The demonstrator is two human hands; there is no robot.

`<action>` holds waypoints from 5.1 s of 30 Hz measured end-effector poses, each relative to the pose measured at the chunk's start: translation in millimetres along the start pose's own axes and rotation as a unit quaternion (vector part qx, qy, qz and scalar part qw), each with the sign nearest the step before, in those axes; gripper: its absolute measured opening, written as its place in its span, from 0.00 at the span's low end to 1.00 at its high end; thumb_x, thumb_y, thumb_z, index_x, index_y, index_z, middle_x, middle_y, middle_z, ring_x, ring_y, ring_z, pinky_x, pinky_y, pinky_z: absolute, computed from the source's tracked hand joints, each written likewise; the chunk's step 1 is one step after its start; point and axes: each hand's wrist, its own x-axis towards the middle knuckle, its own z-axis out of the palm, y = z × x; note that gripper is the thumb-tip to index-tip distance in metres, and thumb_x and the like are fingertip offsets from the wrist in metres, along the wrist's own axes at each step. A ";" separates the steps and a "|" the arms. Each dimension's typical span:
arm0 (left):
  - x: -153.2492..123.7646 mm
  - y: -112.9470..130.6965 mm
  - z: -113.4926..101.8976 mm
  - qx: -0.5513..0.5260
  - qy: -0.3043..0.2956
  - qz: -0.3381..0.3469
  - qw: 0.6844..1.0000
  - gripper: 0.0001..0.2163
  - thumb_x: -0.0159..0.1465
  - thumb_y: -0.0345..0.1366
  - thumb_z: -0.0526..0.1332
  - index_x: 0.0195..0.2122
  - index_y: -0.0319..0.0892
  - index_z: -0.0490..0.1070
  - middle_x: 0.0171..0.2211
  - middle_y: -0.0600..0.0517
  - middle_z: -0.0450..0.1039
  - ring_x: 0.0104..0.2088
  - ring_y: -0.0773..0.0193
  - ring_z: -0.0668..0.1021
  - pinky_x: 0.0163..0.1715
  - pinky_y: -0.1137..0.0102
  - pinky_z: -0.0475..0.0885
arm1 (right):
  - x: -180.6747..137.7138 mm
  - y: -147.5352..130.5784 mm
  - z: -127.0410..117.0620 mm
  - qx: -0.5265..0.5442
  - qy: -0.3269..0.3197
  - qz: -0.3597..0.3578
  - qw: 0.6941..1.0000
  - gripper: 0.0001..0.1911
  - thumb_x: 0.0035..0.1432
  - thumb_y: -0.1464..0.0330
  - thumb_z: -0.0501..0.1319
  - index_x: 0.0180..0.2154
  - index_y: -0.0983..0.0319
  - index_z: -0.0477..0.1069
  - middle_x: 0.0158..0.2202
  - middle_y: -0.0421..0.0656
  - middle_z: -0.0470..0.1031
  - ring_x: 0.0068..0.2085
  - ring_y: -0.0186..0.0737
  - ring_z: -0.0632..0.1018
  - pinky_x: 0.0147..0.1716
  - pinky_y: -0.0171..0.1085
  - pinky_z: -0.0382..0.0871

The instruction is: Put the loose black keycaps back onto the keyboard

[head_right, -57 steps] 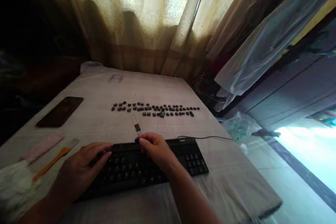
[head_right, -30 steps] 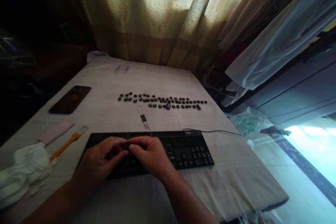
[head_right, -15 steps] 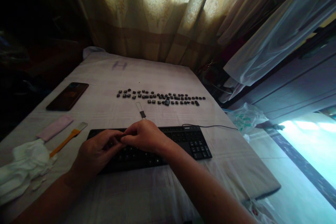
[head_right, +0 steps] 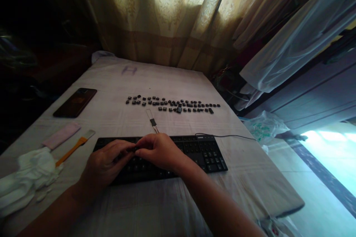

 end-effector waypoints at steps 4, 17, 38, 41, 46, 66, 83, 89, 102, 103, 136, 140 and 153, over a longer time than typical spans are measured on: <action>-1.6 0.1 2.8 0.002 -0.017 -0.023 1.000 0.08 0.68 0.37 0.57 0.44 0.43 0.72 0.34 0.53 0.78 0.30 0.68 0.80 0.29 0.76 0.75 | -4.0 -1.7 1.3 -0.110 0.043 -0.040 0.992 0.09 0.53 0.70 0.66 0.38 0.59 0.81 0.34 0.42 0.81 0.37 0.41 0.79 0.40 0.40 0.70; 0.1 -1.3 -0.5 0.004 0.006 -0.029 1.000 0.08 0.67 0.39 0.58 0.42 0.44 0.73 0.33 0.53 0.79 0.28 0.68 0.80 0.27 0.76 0.75 | -20.3 21.5 -3.5 0.360 -0.014 0.040 0.932 0.19 0.42 0.56 0.74 0.33 0.61 0.78 0.20 0.34 0.68 0.20 0.24 0.61 0.18 0.28 0.49; 0.9 -5.7 -0.7 0.036 0.009 -0.010 0.999 0.09 0.68 0.38 0.56 0.42 0.44 0.74 0.37 0.52 0.81 0.35 0.64 0.82 0.34 0.73 0.78 | -25.9 21.0 -1.5 0.350 -0.003 0.057 0.935 0.20 0.39 0.57 0.75 0.33 0.61 0.78 0.23 0.35 0.71 0.22 0.27 0.66 0.21 0.29 0.53; 0.7 -5.9 -0.4 0.044 0.007 -0.008 0.999 0.09 0.68 0.38 0.56 0.43 0.44 0.74 0.37 0.52 0.81 0.35 0.65 0.82 0.34 0.73 0.78 | -25.6 20.4 -3.2 0.337 -0.007 0.054 0.940 0.19 0.40 0.58 0.75 0.33 0.60 0.77 0.23 0.35 0.72 0.24 0.27 0.67 0.22 0.29 0.55; 1.2 -5.2 -0.8 0.046 0.001 -0.010 0.999 0.09 0.68 0.37 0.55 0.43 0.44 0.74 0.37 0.52 0.81 0.35 0.65 0.82 0.35 0.73 0.78 | -26.4 21.8 -3.9 0.331 -0.012 0.047 0.942 0.18 0.42 0.59 0.74 0.34 0.60 0.78 0.25 0.36 0.73 0.25 0.27 0.68 0.24 0.29 0.57; 2.1 -7.5 -3.2 0.078 0.009 0.007 0.997 0.08 0.69 0.35 0.55 0.43 0.42 0.73 0.37 0.51 0.80 0.35 0.65 0.82 0.35 0.72 0.78 | -17.2 23.3 -12.4 -0.306 0.088 -0.020 0.948 0.09 0.53 0.74 0.67 0.37 0.60 0.80 0.37 0.42 0.79 0.38 0.38 0.78 0.42 0.37 0.69; 1.0 -9.0 -4.5 0.083 0.008 0.010 0.996 0.07 0.68 0.35 0.56 0.43 0.42 0.72 0.37 0.51 0.80 0.35 0.64 0.82 0.35 0.71 0.78 | -13.5 1.8 -6.5 -0.449 0.022 0.033 0.893 0.11 0.58 0.69 0.62 0.41 0.56 0.81 0.41 0.42 0.80 0.39 0.40 0.78 0.41 0.37 0.67; 2.0 -7.9 -5.8 0.085 0.008 0.000 0.996 0.08 0.68 0.35 0.55 0.43 0.42 0.72 0.37 0.51 0.80 0.35 0.64 0.82 0.34 0.70 0.78 | -10.7 -10.1 -3.1 -0.498 -0.005 0.042 0.866 0.10 0.59 0.71 0.59 0.35 0.58 0.81 0.38 0.43 0.79 0.37 0.40 0.77 0.37 0.36 0.66; 0.7 -10.0 -3.5 0.081 0.002 0.003 0.997 0.07 0.68 0.34 0.56 0.43 0.42 0.72 0.37 0.51 0.80 0.35 0.63 0.82 0.35 0.70 0.77 | -12.7 -6.5 2.9 -0.548 -0.013 0.044 0.835 0.13 0.62 0.69 0.56 0.37 0.60 0.80 0.40 0.45 0.79 0.39 0.43 0.79 0.36 0.37 0.67; 0.9 -9.9 -3.7 0.081 0.004 0.006 0.997 0.07 0.68 0.35 0.56 0.43 0.42 0.72 0.37 0.51 0.80 0.35 0.63 0.82 0.34 0.70 0.77 | -12.6 -6.4 3.1 -0.553 -0.015 0.040 0.832 0.13 0.62 0.69 0.56 0.37 0.60 0.80 0.40 0.45 0.79 0.38 0.43 0.79 0.35 0.37 0.67; 2.0 -11.1 -4.0 0.082 -0.013 -0.019 0.996 0.08 0.68 0.36 0.55 0.43 0.43 0.72 0.37 0.51 0.80 0.35 0.62 0.82 0.35 0.69 0.78 | -3.9 -1.9 -11.6 -0.489 -0.074 -0.042 0.868 0.11 0.60 0.73 0.58 0.40 0.64 0.79 0.39 0.48 0.79 0.39 0.43 0.78 0.40 0.38 0.69; 1.7 -10.2 -3.9 0.081 -0.006 -0.016 0.997 0.08 0.68 0.36 0.55 0.43 0.43 0.73 0.37 0.50 0.80 0.35 0.63 0.82 0.36 0.69 0.78 | -9.8 10.8 -17.9 -0.396 -0.020 -0.076 0.915 0.17 0.61 0.74 0.57 0.50 0.60 0.76 0.44 0.46 0.78 0.42 0.39 0.78 0.44 0.37 0.69; 3.9 -19.4 -11.5 0.106 0.025 -0.043 0.993 0.09 0.67 0.36 0.54 0.40 0.45 0.74 0.35 0.52 0.81 0.32 0.63 0.82 0.32 0.70 0.77 | 22.2 7.0 -24.2 -0.403 0.080 -0.051 0.910 0.12 0.61 0.73 0.59 0.43 0.61 0.79 0.41 0.46 0.79 0.41 0.39 0.78 0.44 0.37 0.69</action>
